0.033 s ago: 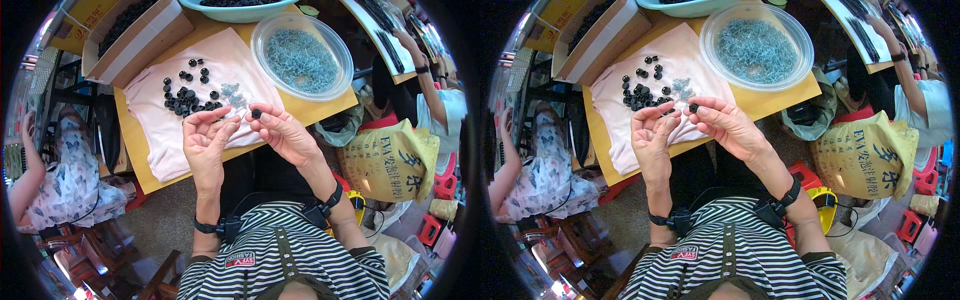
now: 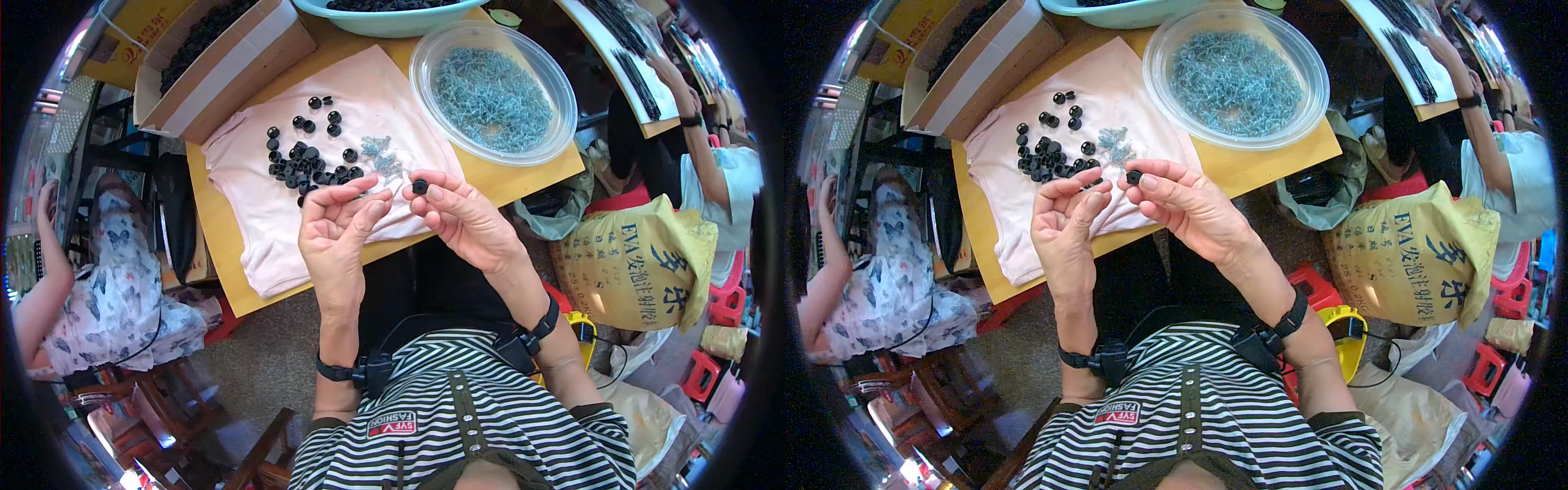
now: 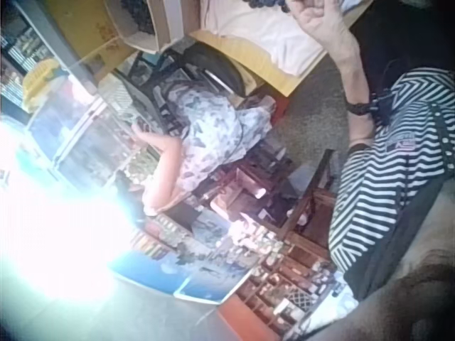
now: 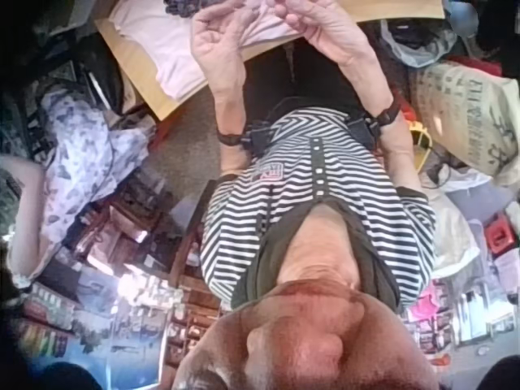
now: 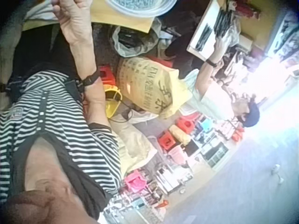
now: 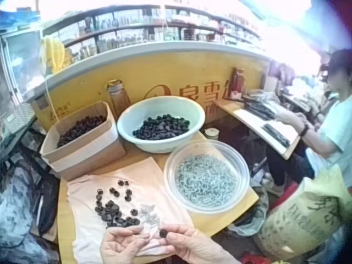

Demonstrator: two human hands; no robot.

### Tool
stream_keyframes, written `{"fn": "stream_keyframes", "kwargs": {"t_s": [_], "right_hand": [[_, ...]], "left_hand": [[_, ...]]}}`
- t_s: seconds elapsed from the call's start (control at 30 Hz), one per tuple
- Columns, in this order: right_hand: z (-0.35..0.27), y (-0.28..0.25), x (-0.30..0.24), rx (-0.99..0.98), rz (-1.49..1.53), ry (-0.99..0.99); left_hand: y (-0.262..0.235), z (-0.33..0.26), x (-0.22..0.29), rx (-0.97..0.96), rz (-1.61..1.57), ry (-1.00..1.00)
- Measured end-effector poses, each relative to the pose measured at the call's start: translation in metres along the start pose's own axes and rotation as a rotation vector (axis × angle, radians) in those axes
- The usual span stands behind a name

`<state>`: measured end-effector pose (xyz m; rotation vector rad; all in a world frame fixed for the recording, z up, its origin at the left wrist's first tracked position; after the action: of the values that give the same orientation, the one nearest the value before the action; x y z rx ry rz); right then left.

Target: Inserting silver metal pins into black circular plastic components.

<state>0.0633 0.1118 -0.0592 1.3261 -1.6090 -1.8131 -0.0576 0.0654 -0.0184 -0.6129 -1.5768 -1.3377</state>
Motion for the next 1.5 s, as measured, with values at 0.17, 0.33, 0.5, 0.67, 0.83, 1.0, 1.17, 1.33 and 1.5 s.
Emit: {"fn": "stream_keyframes", "kwargs": {"t_s": [0.17,0.33,0.5,0.67,0.83,1.0,1.17,1.33,1.5], "right_hand": [[-0.003,-0.002,0.003,0.015,0.046,0.003],[-0.001,0.001,-0.003,0.01,-0.003,0.003],[-0.003,0.0,-0.007,0.021,-0.083,-0.008],[-0.007,-0.002,-0.012,0.041,-0.159,-0.018],[-0.009,-0.004,-0.011,0.034,-0.196,-0.02],[-0.011,0.003,-0.013,-0.005,-0.242,-0.034],[-0.014,0.005,-0.015,0.001,-0.32,-0.031],[-0.016,0.013,-0.026,0.014,-0.532,-0.048],[-0.017,0.019,-0.037,-0.01,-0.761,-0.048]], "left_hand": [[0.006,-0.004,0.001,-0.038,0.082,-0.023],[0.019,-0.001,0.003,-0.112,0.226,0.005],[0.029,-0.003,0.015,-0.105,0.257,0.09],[0.037,-0.005,0.018,-0.162,0.344,0.115],[0.044,-0.005,0.02,-0.181,0.32,0.095],[0.047,-0.005,0.014,-0.222,0.261,0.037],[0.047,-0.005,0.012,-0.236,0.27,-0.016],[0.044,-0.005,0.008,-0.252,0.244,-0.084],[0.047,-0.003,0.006,-0.319,0.228,-0.149]]}}
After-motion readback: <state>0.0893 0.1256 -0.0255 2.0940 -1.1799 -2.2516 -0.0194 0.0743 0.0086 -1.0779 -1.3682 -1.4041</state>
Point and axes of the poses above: each hand's wrist, its own z-axis towards the middle knuckle, its own y-axis out of the palm, x = y × z, the point moved 10 cm from there along z, towards the middle knuckle, and after that the axes turned 10 degrees about -x, right-handed, at the moved point
